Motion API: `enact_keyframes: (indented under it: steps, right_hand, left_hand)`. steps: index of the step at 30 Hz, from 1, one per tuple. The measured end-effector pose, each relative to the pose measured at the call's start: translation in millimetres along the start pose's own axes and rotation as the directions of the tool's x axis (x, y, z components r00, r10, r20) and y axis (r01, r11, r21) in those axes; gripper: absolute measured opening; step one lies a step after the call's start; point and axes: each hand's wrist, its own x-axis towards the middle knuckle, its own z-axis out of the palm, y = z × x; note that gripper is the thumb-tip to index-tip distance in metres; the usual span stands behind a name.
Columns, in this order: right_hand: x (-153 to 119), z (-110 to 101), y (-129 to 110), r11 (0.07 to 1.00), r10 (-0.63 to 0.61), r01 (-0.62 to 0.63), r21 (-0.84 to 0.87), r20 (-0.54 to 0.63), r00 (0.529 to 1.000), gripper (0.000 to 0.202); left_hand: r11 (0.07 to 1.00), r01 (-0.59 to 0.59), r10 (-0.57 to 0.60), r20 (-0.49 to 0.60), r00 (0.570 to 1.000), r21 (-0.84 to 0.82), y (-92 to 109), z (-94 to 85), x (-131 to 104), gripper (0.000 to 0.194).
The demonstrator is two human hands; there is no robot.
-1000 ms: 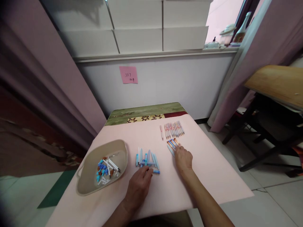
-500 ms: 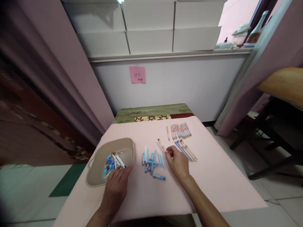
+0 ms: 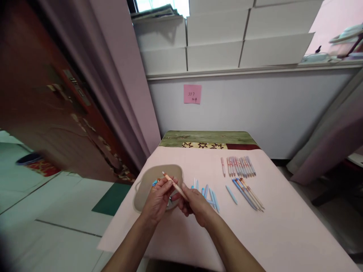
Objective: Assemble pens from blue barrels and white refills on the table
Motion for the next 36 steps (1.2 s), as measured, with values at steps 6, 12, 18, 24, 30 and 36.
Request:
enact_keyframes:
  steps: [6,12,18,24,30,36]
  right_hand:
    - [22,5,14,0.981,-0.156,0.141,-0.13,-0.114,0.981,0.044]
    - [31,14,14,0.94,-0.243,0.17,-0.296,-0.231,0.942,0.046]
    - [33,16,14,0.905,-0.361,0.274,-0.324,-0.251,0.898,0.035]
    - [38,18,18,0.927,-0.235,0.154,-0.341,-0.209,0.949,0.043]
    - [34,22,16,0.774,-0.504,0.292,-0.561,-0.266,0.822,0.021]
    - [25,18,16,0.516,-0.715,0.286,-0.807,-0.223,0.663,0.008]
  left_hand:
    - [0.996,-0.068,0.06,-0.134,0.989,-0.055,-3,-3.5,8,0.026]
    - [0.977,-0.138,0.102,-0.213,0.972,-0.165,0,-7.8,18,0.023]
    - [0.969,-0.116,0.066,-0.223,0.973,-0.218,0,-16.3,22,0.011]
    - [0.964,-0.093,0.031,-0.243,0.969,-0.249,0,-21.2,26,0.005]
    - [0.959,-0.105,0.02,-0.305,0.952,-0.262,3,-17.2,24,0.007]
    - [0.957,-0.221,0.139,-0.375,0.917,-0.186,11,-29.7,29,0.008]
